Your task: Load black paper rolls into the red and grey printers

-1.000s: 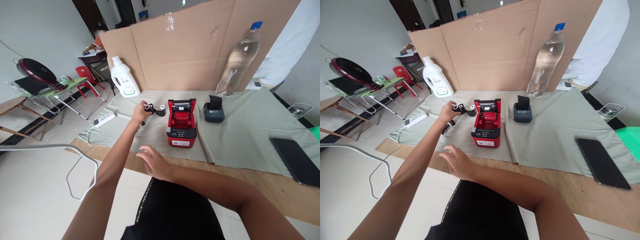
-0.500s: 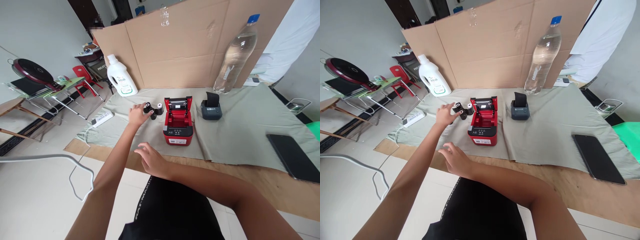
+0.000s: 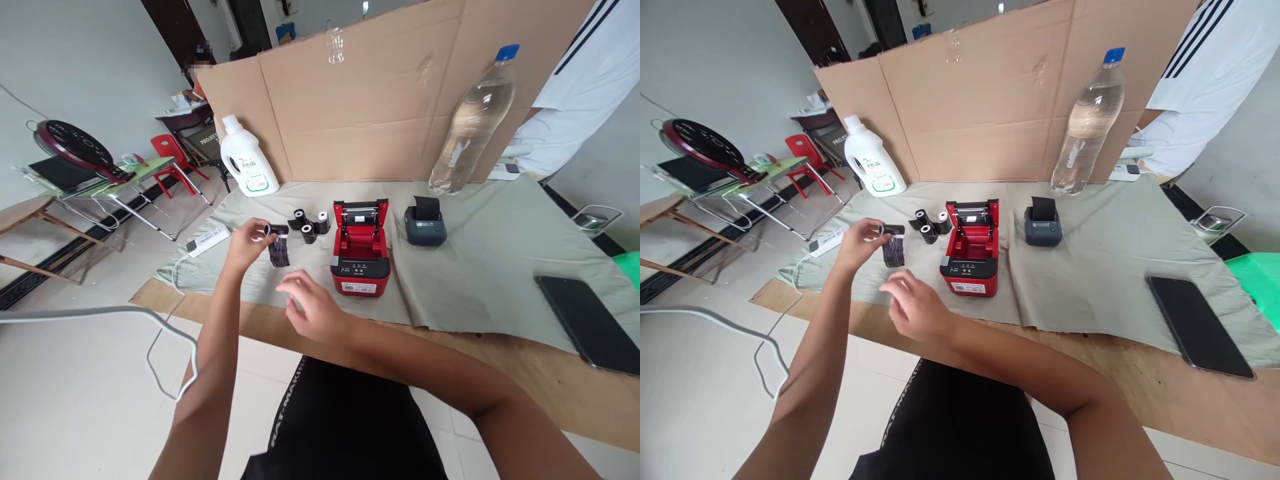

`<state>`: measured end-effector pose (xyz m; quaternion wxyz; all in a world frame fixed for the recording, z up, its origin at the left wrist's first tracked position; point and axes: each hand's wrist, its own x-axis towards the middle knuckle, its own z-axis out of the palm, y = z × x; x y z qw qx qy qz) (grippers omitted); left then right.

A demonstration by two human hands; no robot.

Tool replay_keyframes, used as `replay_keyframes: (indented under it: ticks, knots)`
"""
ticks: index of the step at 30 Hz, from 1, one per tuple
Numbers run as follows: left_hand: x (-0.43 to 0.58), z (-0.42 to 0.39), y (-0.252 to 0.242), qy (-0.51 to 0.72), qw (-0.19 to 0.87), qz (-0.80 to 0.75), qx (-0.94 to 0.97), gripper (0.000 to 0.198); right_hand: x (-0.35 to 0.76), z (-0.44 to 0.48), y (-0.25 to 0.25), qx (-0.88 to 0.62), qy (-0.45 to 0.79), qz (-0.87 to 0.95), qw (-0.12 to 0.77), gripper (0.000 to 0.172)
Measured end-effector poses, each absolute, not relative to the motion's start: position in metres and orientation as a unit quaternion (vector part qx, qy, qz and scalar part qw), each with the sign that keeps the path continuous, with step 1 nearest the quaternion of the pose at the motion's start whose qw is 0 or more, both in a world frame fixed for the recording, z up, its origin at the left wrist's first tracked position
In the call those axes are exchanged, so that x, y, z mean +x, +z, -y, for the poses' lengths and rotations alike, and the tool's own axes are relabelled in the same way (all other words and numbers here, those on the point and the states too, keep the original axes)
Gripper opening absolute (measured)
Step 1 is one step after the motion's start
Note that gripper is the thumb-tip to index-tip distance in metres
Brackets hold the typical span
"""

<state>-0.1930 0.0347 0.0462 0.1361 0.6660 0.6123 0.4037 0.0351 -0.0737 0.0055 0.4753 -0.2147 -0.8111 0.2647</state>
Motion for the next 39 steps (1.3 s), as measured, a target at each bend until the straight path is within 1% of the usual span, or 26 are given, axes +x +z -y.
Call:
replay_keyframes:
  ticks: [2, 3, 5, 7, 9, 12, 18, 21, 26, 29, 31, 33, 36, 39]
  knots:
    - [-0.187, -0.027, 0.053, 0.524, 0.216, -0.553, 0.611, 0.042, 0.052, 0.057, 0.037, -0.209, 0.244, 0.786, 0.529, 0.025]
    - [-0.182, -0.023, 0.056, 0.561, 0.248, -0.527, 0.588, 0.044, 0.062, 0.049, 0.053, -0.221, 0.223, 0.759, 0.57, 0.021]
    - [-0.168, -0.014, 0.061, 0.597, 0.299, -0.496, 0.555, 0.045, 0.084, 0.033, 0.08, -0.261, 0.19, 0.72, 0.614, 0.017]
    - [-0.147, -0.006, 0.064, 0.602, 0.34, -0.48, 0.54, 0.044, 0.104, 0.021, 0.101, -0.317, 0.178, 0.705, 0.609, 0.014]
    - [-0.121, -0.001, 0.063, 0.595, 0.375, -0.462, 0.54, 0.044, 0.124, 0.012, 0.113, -0.356, 0.201, 0.729, 0.549, 0.013]
    - [-0.08, -0.002, 0.057, 0.585, 0.416, -0.429, 0.548, 0.045, 0.147, 0.0, 0.121, -0.382, 0.24, 0.787, 0.421, 0.02]
    - [-0.028, -0.018, 0.031, 0.558, 0.471, -0.403, 0.552, 0.043, 0.171, -0.016, 0.116, -0.438, 0.196, 0.844, 0.24, 0.029]
    - [-0.022, -0.021, 0.019, 0.54, 0.436, -0.415, 0.588, 0.039, 0.17, -0.016, 0.113, -0.455, 0.182, 0.854, 0.176, 0.027]
    - [-0.033, -0.014, 0.013, 0.549, 0.305, -0.458, 0.63, 0.028, 0.163, -0.012, 0.107, -0.528, 0.121, 0.837, 0.079, 0.024]
    - [-0.046, -0.004, 0.016, 0.536, 0.28, -0.428, 0.672, 0.026, 0.155, -0.013, 0.102, -0.564, 0.088, 0.82, 0.037, 0.025]
    - [-0.051, 0.002, 0.016, 0.49, 0.285, -0.385, 0.729, 0.029, 0.15, -0.015, 0.097, -0.558, 0.092, 0.824, 0.024, 0.027]
    - [-0.052, 0.005, 0.015, 0.45, 0.272, -0.361, 0.77, 0.027, 0.146, -0.018, 0.092, -0.548, 0.102, 0.83, 0.019, 0.028]
    - [-0.045, 0.004, 0.011, 0.457, 0.25, -0.356, 0.776, 0.016, 0.147, -0.024, 0.086, -0.548, 0.115, 0.828, 0.032, 0.028]
    - [-0.039, -0.001, 0.01, 0.486, 0.248, -0.358, 0.758, 0.014, 0.153, -0.027, 0.084, -0.53, 0.147, 0.833, 0.059, 0.03]
